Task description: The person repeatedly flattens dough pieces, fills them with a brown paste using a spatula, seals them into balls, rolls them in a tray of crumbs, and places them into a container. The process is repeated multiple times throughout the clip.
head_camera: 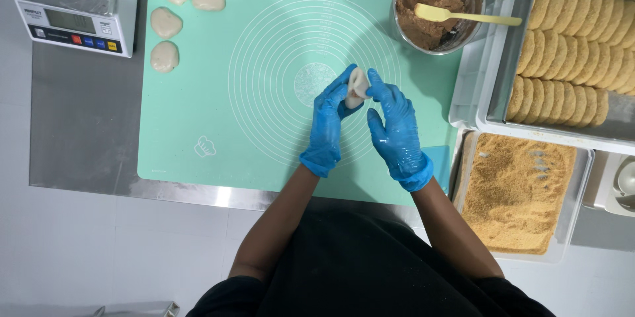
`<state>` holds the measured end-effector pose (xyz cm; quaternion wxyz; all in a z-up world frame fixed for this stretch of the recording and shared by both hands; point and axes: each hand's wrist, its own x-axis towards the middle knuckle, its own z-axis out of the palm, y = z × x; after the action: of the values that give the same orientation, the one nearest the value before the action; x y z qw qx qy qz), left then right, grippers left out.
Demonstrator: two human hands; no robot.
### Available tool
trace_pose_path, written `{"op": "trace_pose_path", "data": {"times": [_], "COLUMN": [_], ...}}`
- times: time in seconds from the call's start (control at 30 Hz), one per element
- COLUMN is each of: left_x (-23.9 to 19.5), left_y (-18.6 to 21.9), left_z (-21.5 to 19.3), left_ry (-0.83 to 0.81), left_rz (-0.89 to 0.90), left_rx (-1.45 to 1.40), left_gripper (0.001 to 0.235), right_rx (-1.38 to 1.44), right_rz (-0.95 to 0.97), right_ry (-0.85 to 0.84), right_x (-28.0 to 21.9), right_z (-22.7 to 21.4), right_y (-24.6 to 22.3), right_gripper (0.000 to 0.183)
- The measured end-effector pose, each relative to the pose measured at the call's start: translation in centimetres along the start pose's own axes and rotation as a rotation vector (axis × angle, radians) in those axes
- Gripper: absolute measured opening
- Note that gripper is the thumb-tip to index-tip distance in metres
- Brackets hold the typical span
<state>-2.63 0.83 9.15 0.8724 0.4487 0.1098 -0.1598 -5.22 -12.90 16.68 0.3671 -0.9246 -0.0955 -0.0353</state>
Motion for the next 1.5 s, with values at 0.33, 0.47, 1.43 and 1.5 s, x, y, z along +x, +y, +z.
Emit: {"op": "trace_pose_path", "data": {"times": [0.33,0.47,1.43,1.5], "left_x": [-1.9,-2.3,-2.4,-2.5], "left_y": [1.9,2.0,-5.7,-6.1], "left_z": [0.1,0.2,-13.9,-14.8], "left_ry": [-0.022,0.046,-0.301,-0.328], "left_rz": [-0.042,-0.075,0.583,0.673], "left_rx": [-0.156,-0.148,1.342,1.363], "left_gripper": [0.053,0.048,0.032,0.035], "right_rx": [-0.089,0.088,-0.007,-0.028], "right_rz": [-0.095,0.130,-0.077,-0.074], "right_ry": [0.108,0.209,0.001,-0.028], "right_x": [-2.2,-2.9,-8.5,-8.6], "right_z": [0.0,-0.4,12.4,12.7], "right_y": [-2.6,-2.6,9.3,9.3], "right_gripper": [0.051,0.035,0.034,0.033]}}
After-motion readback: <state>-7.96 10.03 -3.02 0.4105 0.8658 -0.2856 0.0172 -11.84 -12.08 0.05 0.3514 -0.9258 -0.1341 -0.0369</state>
